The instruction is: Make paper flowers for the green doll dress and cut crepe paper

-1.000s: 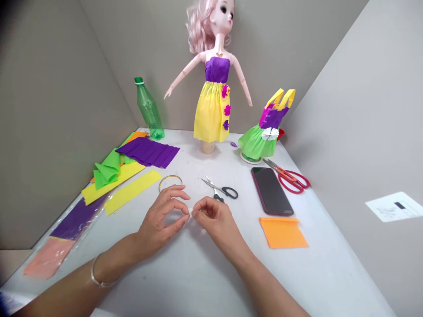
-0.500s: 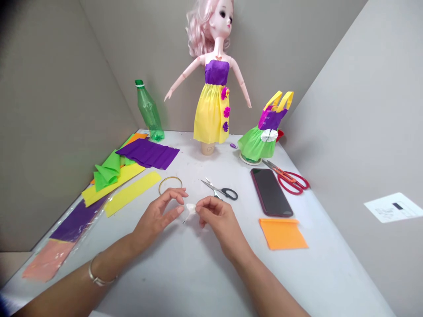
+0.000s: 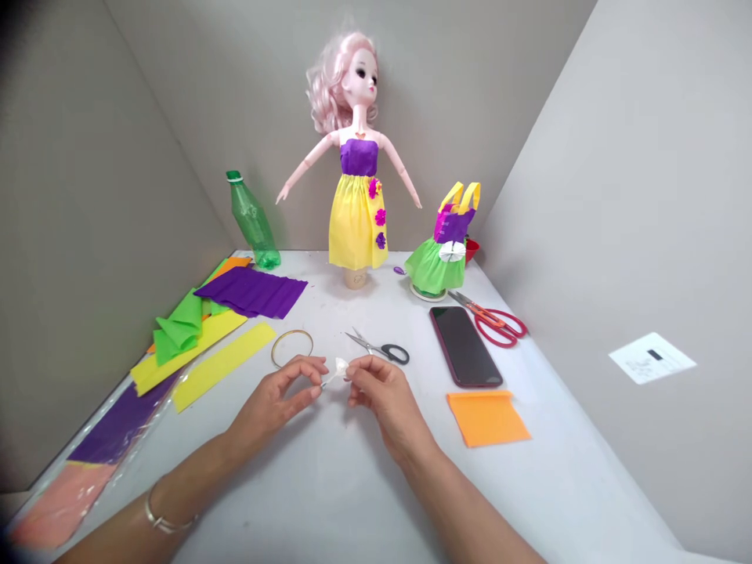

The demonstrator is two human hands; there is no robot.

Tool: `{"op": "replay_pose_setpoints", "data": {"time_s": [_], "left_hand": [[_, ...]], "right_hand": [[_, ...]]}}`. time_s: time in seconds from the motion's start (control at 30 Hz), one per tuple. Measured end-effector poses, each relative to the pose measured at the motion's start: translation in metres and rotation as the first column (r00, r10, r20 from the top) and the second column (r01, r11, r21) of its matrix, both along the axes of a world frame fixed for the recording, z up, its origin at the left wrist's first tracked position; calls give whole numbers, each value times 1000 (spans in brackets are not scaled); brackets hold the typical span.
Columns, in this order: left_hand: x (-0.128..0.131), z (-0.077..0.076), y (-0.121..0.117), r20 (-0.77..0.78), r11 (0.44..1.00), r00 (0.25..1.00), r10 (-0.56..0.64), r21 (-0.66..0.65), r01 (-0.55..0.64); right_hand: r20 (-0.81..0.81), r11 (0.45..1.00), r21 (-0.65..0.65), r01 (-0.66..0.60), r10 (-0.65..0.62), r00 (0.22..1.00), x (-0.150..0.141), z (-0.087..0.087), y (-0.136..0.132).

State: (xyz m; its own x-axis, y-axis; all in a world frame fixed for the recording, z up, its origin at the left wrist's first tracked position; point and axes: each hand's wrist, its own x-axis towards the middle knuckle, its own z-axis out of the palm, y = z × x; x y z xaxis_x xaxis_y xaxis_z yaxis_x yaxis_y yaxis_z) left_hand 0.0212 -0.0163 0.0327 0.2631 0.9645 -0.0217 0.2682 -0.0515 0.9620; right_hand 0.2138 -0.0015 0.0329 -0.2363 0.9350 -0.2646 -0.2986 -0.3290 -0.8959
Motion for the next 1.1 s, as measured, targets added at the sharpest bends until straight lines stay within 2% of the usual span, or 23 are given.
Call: {"op": "replay_pose_setpoints", "data": {"time_s": [0.2, 0.37, 0.53, 0.93, 1.1], "left_hand": [[-1, -5, 2, 106, 1000, 994, 28, -9, -27], [-2, -1, 2, 159, 999, 986, 49, -22, -46], [-3, 4, 1, 204, 994, 977, 53, -101, -32], [-3, 2, 1, 260, 988, 959, 115, -132, -83], [-3, 4, 1, 315, 978, 939, 138, -196, -78]], "right_hand": [[31, 997, -10, -74, 74, 997, 1, 0, -1], [58, 997, -4, -74, 74, 996, 0, -1, -1], [78, 998, 21, -64, 62, 995, -1, -2, -1], [97, 996, 34, -83, 79, 992, -3, 0, -3], [104, 995, 29, -95, 92, 990, -4, 2, -4]]}}
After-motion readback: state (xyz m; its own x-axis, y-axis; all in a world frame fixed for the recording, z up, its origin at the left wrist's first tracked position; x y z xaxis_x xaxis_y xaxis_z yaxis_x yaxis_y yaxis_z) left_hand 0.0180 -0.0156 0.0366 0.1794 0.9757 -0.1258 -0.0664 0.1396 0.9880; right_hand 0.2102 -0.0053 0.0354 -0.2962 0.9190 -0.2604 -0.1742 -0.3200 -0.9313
